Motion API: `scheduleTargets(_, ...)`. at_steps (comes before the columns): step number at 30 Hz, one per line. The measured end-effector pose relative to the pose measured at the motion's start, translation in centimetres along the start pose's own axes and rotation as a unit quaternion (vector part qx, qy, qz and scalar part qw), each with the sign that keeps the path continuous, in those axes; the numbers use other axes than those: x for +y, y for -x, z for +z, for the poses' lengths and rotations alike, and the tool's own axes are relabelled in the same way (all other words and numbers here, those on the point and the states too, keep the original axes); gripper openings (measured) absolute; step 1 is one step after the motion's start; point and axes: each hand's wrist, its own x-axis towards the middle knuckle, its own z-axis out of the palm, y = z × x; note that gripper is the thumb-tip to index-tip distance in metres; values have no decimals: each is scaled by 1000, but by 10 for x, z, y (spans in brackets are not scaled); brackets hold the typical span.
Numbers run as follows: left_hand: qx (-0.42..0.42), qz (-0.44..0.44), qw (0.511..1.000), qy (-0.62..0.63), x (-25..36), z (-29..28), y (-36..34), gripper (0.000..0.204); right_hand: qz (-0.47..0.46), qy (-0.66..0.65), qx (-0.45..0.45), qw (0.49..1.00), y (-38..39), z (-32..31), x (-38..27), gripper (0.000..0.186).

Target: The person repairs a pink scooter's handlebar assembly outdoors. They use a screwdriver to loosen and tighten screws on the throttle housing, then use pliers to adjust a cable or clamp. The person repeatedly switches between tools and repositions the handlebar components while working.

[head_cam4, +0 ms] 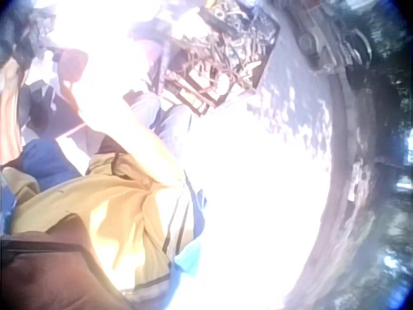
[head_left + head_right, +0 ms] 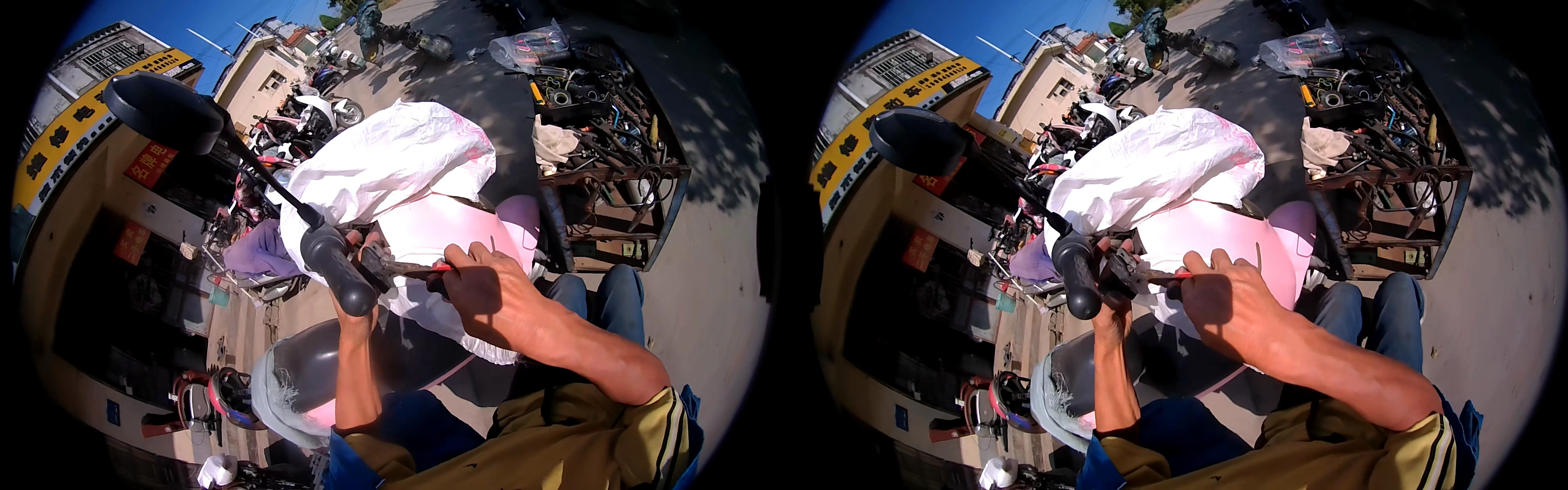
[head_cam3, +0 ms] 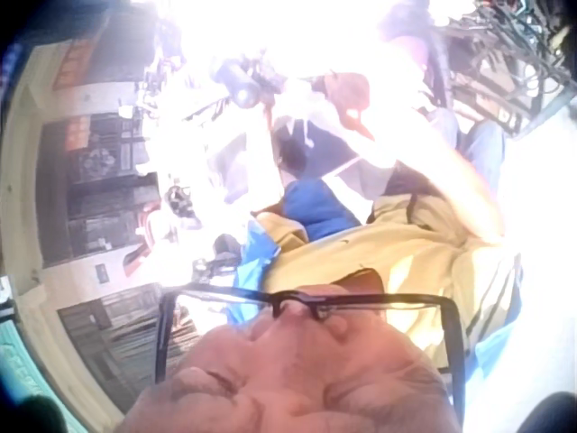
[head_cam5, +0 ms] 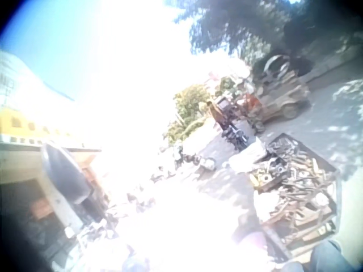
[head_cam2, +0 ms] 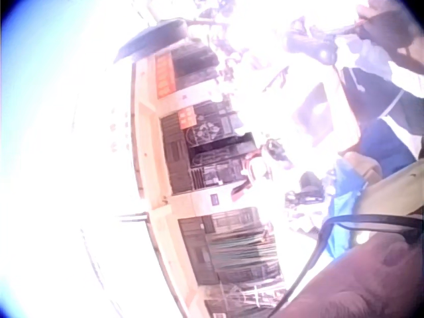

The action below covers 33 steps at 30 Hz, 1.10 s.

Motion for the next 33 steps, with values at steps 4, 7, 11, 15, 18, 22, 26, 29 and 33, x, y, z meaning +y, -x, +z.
scheduleTargets(4,5,3,1000,-28,-2,-15,7,89,-12,-15,38,999,6,23,-5,14)
scheduleTargets(7,57,52,996,31,-17,-19,16,80,-26,78,81,993,13,34,-21,15)
scheduleTargets(11,80,54,992,75,-19,-20,18,73,-12,146,71,987,10,28,-37,17)
scheduleTargets(15,89,47,987,129,-22,-8,17,53,-4,116,49,992,5,28,-39,17)
scheduleTargets(18,110,30,985,133,-17,-7,16,46,12,63,37,997,2,23,-36,20)
scheduleTargets(22,122,36,985,115,-13,4,15,54,7,24,-30,999,-6,3,-27,21)
scheduleTargets(26,104,38,990,84,-19,7,12,53,-6,-12,-107,994,-19,-18,-7,21)
scheduleTargets(29,128,53,987,87,-25,13,9,52,6,-44,-113,993,-21,-20,-1,21)
scheduleTargets(33,140,58,985,82,-26,10,6,53,15,-86,-44,995,-13,12,-2,21)
